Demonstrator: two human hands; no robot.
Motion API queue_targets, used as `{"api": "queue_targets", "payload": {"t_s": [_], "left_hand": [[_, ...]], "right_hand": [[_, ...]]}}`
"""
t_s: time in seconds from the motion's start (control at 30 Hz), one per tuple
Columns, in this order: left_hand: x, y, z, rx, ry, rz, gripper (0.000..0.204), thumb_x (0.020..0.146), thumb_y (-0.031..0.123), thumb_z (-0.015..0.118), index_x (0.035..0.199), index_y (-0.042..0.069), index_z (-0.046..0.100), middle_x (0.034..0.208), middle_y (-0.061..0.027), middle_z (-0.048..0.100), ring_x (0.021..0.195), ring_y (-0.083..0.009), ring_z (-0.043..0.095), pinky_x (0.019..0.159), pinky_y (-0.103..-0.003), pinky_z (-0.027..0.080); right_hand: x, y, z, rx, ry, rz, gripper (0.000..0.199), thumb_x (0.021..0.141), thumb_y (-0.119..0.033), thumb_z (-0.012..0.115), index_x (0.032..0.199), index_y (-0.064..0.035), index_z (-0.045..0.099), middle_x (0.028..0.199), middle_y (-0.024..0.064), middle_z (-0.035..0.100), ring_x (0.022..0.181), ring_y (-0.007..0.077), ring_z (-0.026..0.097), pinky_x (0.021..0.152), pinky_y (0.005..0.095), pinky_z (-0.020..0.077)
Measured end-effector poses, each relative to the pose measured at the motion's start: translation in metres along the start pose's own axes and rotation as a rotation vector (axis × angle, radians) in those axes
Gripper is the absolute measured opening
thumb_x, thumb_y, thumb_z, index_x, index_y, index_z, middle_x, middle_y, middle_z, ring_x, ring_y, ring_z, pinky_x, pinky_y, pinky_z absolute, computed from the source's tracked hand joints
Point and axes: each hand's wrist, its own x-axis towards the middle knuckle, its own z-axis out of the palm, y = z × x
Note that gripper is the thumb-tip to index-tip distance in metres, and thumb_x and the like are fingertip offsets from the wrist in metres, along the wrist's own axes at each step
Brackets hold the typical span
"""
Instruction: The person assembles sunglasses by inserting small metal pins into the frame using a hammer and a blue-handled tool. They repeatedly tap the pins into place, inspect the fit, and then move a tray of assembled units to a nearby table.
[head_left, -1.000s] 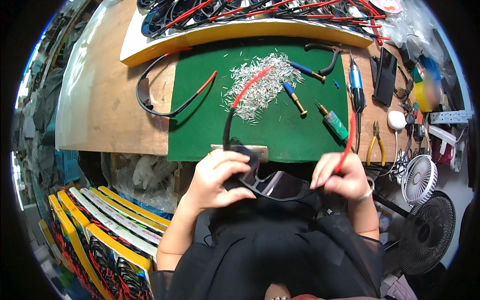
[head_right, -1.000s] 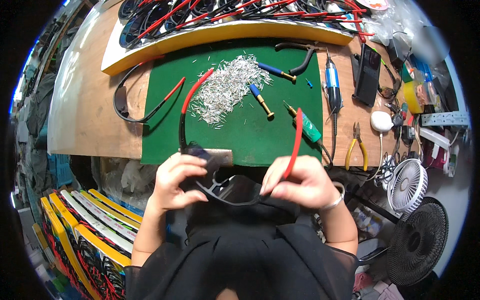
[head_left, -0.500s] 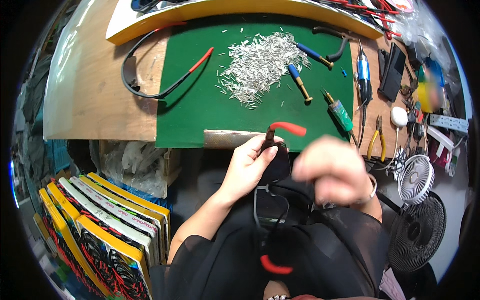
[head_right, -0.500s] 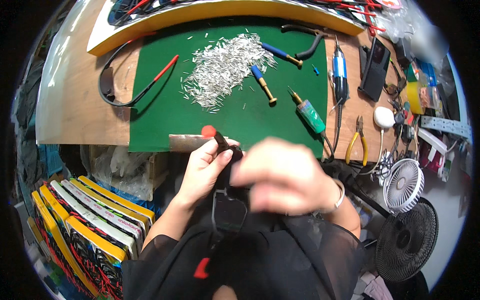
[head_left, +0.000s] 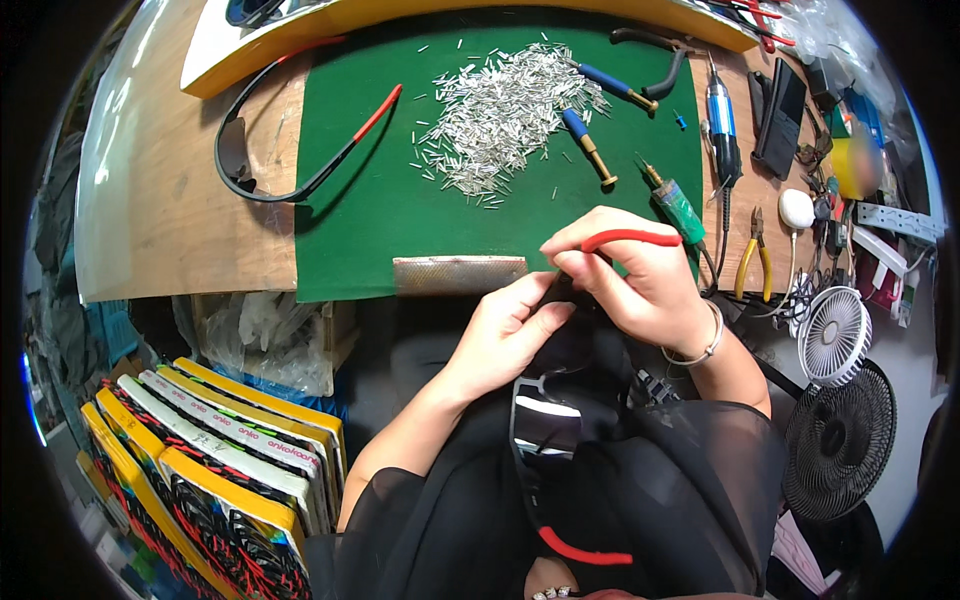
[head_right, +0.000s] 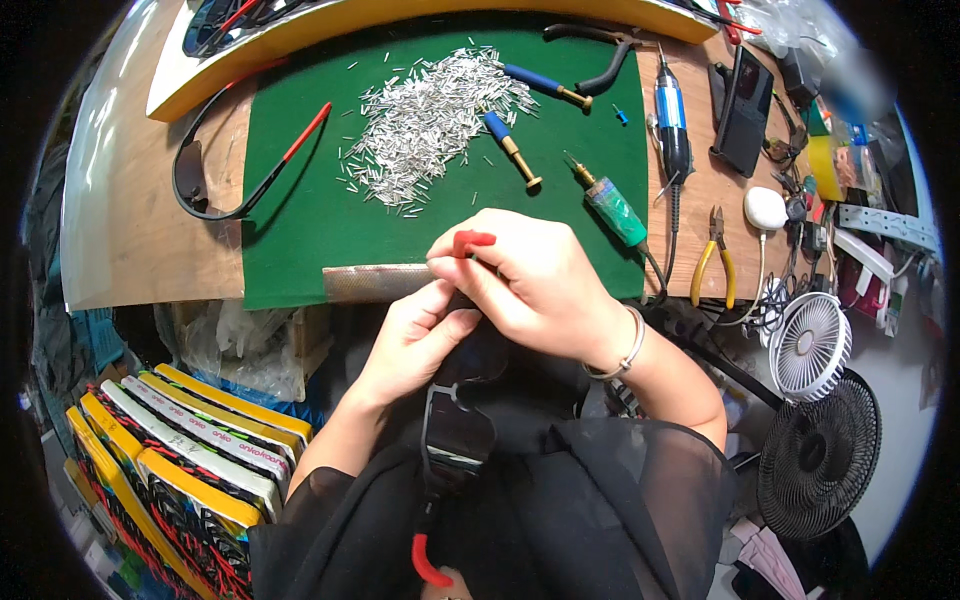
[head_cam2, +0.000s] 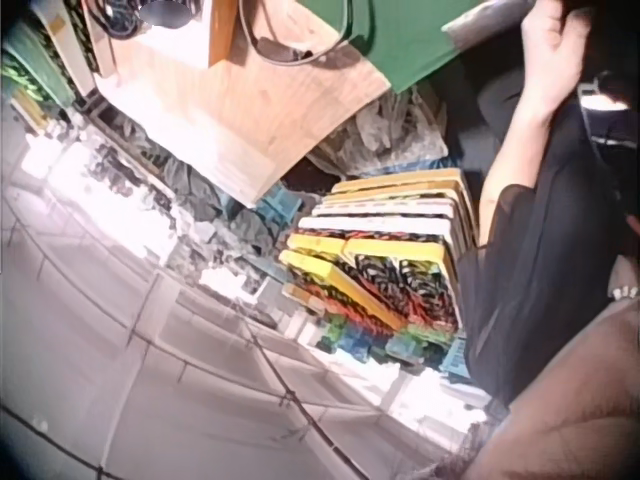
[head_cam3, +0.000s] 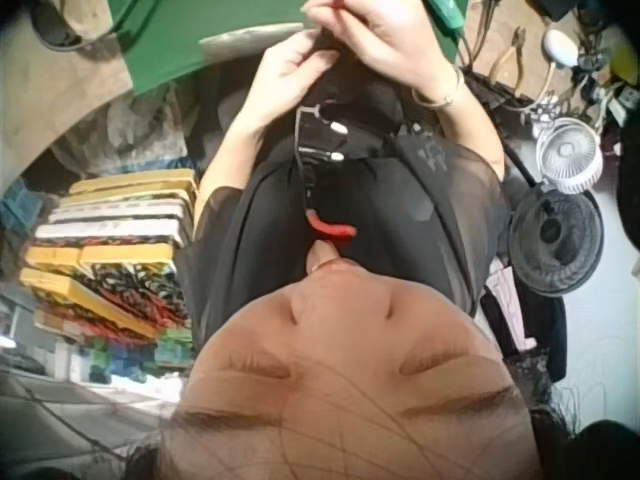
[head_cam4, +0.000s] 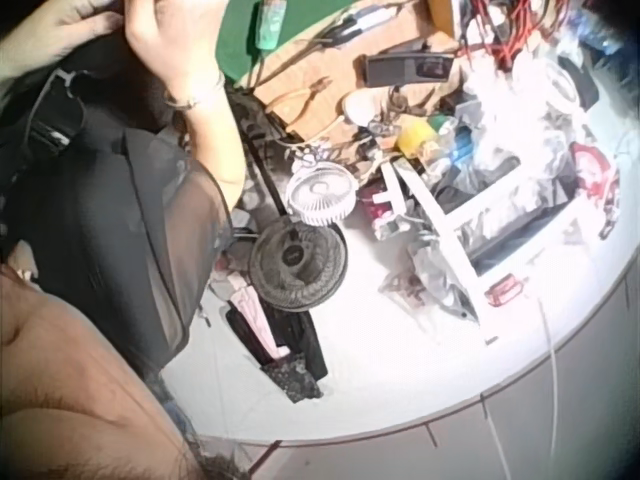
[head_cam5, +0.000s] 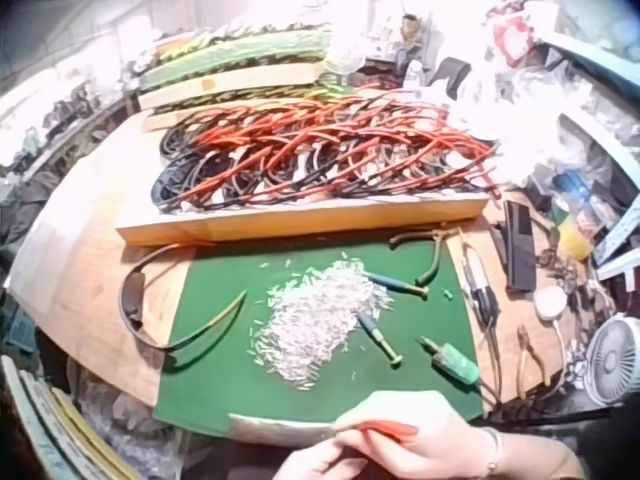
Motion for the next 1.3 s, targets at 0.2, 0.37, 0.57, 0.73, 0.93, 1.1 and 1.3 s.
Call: {"api": "queue_targets", "payload": {"t_s": [0.2, 0.37, 0.57, 0.73, 0.93, 1.1, 1.3], "left_hand": [[-0.001, -0.004, -0.001, -0.266, -0.074, -0.08, 0.023, 0.087, 0.007, 0.049, 0.109, 0.0, 0.051, 0.099, -0.0014, 0.055, 0.089, -0.0054, 0.05, 0.079, -0.022, 0.041], [-0.012, -0.01, 0.0, -0.277, -0.081, -0.405, 0.035, 0.09, 0.019, 0.047, 0.118, 0.001, 0.041, 0.098, -0.0034, 0.055, 0.088, -0.0077, 0.052, 0.069, -0.024, 0.048], [-0.025, -0.014, -0.001, -0.28, -0.165, -0.696, 0.027, 0.092, 0.019, 0.037, 0.107, -0.003, 0.041, 0.088, -0.0108, 0.06, 0.047, -0.0096, 0.054, 0.044, -0.019, 0.045], [-0.023, -0.018, -0.011, -0.51, 0.024, -0.638, 0.021, 0.093, 0.022, 0.037, 0.099, 0.003, 0.046, 0.075, -0.0046, 0.056, 0.04, -0.0024, 0.031, 0.036, -0.016, 0.023], [-0.005, -0.011, -0.006, -0.586, 0.074, -0.659, 0.026, 0.093, 0.025, 0.041, 0.095, 0.001, 0.05, 0.078, -0.0063, 0.058, 0.044, -0.002, 0.033, 0.039, -0.016, 0.026], [-0.001, -0.011, -0.004, -0.69, 0.145, -0.682, 0.024, 0.092, 0.022, 0.043, 0.095, 0.0, 0.053, 0.074, -0.0045, 0.059, 0.041, -0.0017, 0.03, 0.037, -0.015, 0.023], [-0.006, -0.015, -0.007, -0.73, 0.191, -0.673, 0.024, 0.092, 0.02, 0.042, 0.098, 0.0, 0.053, 0.076, -0.0035, 0.059, 0.042, -0.0016, 0.031, 0.037, -0.015, 0.023]], "right_hand": [[-0.013, 0.015, 0.0, -0.194, -0.235, -0.069, 0.013, 0.074, -0.012, 0.057, 0.085, -0.0041, 0.056, 0.079, 0.0096, 0.056, 0.075, 0.0264, 0.055, 0.068, 0.0343, 0.0447], [-0.005, 0.003, -0.024, -0.302, -0.023, -0.084, 0.015, 0.069, -0.002, 0.059, 0.084, -0.0041, 0.057, 0.077, 0.0093, 0.056, 0.069, 0.0261, 0.057, 0.061, 0.0319, 0.0464], [0.016, 0.001, -0.021, -0.514, -0.011, -0.423, 0.024, 0.06, -0.007, 0.065, 0.082, -0.0048, 0.055, 0.076, 0.0047, 0.054, 0.066, 0.0217, 0.056, 0.056, 0.0284, 0.0466], [0.034, -0.008, -0.048, -0.119, -0.376, -0.336, 0.059, 0.068, -0.032, 0.071, 0.114, -0.0011, 0.051, 0.103, 0.0136, 0.052, 0.091, 0.0241, 0.051, 0.076, 0.0337, 0.0417], [0.028, 0.058, -0.03, -0.624, 0.104, 0.044, 0.03, 0.076, -0.015, 0.061, 0.099, 0.0007, 0.05, 0.085, 0.0145, 0.051, 0.077, 0.0275, 0.053, 0.066, 0.0329, 0.0449], [0.035, 0.08, -0.007, -0.86, 0.18, 0.031, 0.026, 0.076, -0.011, 0.058, 0.095, 0.0011, 0.046, 0.079, 0.0141, 0.046, 0.072, 0.0282, 0.05, 0.065, 0.0343, 0.0448], [0.003, 0.04, -0.026, -0.544, 0.017, 0.13, 0.016, 0.08, -0.008, 0.053, 0.094, -0.0009, 0.05, 0.08, 0.0137, 0.051, 0.07, 0.0269, 0.054, 0.06, 0.0351, 0.0448]]}}
